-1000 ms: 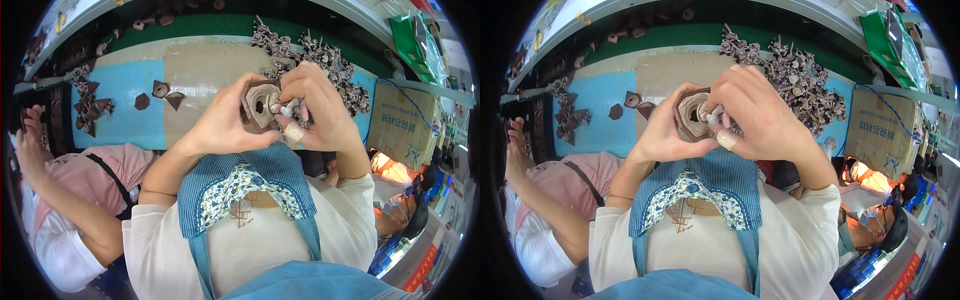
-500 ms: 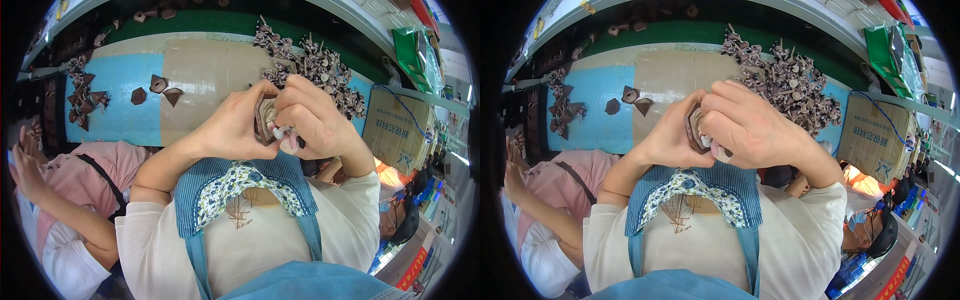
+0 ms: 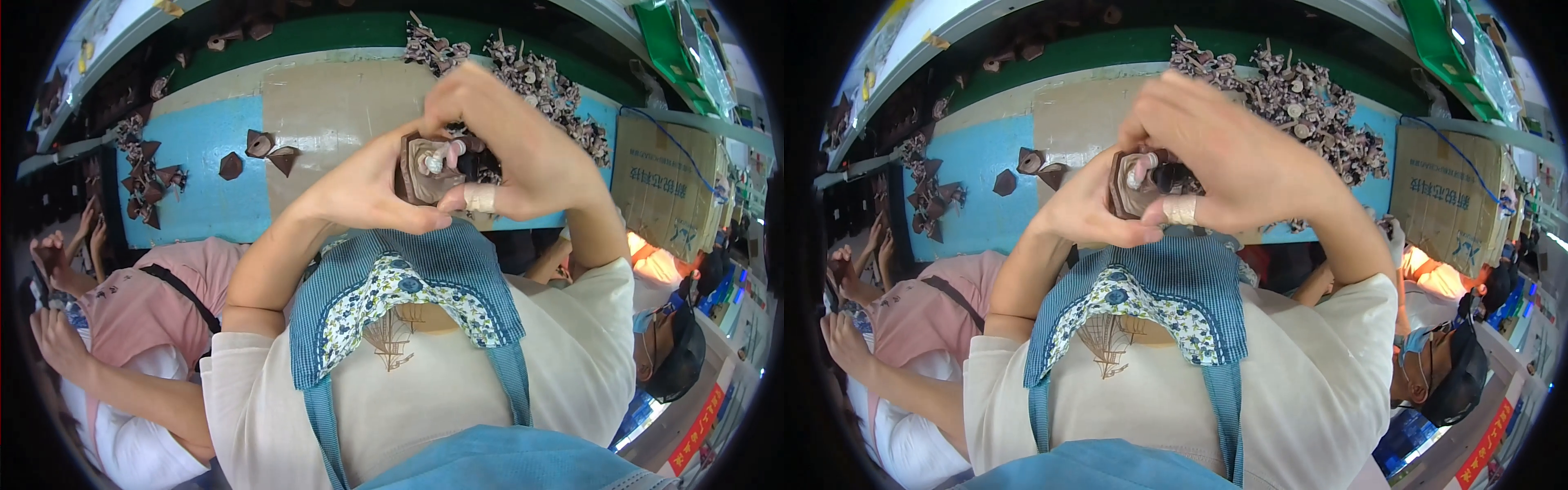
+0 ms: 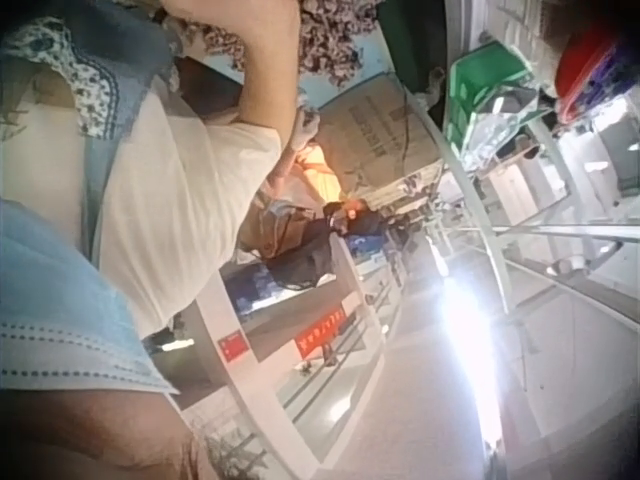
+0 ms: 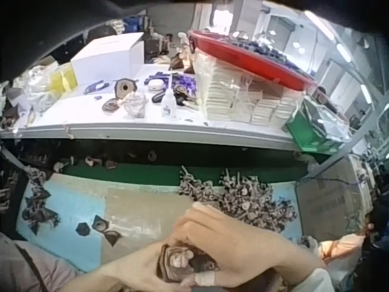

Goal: The person assembles figurines by applying glue from a bottle to figurine bases and attaching small decorative components to them.

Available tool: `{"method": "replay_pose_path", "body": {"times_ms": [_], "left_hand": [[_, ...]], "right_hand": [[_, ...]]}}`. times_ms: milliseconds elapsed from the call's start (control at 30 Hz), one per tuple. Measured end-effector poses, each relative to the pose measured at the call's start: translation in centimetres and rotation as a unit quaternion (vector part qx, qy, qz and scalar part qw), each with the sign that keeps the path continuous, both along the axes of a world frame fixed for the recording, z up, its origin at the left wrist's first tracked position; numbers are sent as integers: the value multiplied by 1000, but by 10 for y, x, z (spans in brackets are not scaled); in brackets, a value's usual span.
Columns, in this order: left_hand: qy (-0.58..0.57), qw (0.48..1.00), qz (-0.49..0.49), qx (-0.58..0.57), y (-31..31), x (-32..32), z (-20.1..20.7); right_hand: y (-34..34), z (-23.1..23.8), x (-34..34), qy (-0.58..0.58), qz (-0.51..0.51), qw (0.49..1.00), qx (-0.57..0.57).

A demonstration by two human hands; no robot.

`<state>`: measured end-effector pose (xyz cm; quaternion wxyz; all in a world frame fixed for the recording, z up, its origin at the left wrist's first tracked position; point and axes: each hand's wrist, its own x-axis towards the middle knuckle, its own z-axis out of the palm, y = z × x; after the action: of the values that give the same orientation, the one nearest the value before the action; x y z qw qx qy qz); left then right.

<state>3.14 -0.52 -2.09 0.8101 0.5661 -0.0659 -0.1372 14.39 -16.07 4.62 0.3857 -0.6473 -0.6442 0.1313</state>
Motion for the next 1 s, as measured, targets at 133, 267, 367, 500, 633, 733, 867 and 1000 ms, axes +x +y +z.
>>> {"method": "replay_pose_path", "body": {"times_ms": [133, 267, 367, 500, 633, 733, 867, 1000], "left_hand": [[109, 990, -62, -67, 1, 0, 13], [5, 992, 53, 119, -6, 3, 9], [-64, 940, 147, 301, -11, -3, 2], [66, 997, 11, 46, 4, -10, -18], [200, 954, -98, -200, 39, -17, -69], [299, 908, 160, -247, 107, -17, -112], [249, 715, 537, -372, 202, -29, -173], [258, 784, 561, -65, 225, 25, -207]], "right_hand": [[11, -9, 3, 58, 2, 998, 13], [17, -36, -26, 257, -150, 954, 43], [17, -49, -37, 359, -251, 898, 55], [16, -55, -16, 179, -63, 982, 4], [33, -55, -5, 26, 25, 999, 26], [32, -73, 11, 44, -191, 980, 21], [31, -93, 22, 74, -255, 964, 15], [37, -92, 41, 67, -300, 952, 7]]}}
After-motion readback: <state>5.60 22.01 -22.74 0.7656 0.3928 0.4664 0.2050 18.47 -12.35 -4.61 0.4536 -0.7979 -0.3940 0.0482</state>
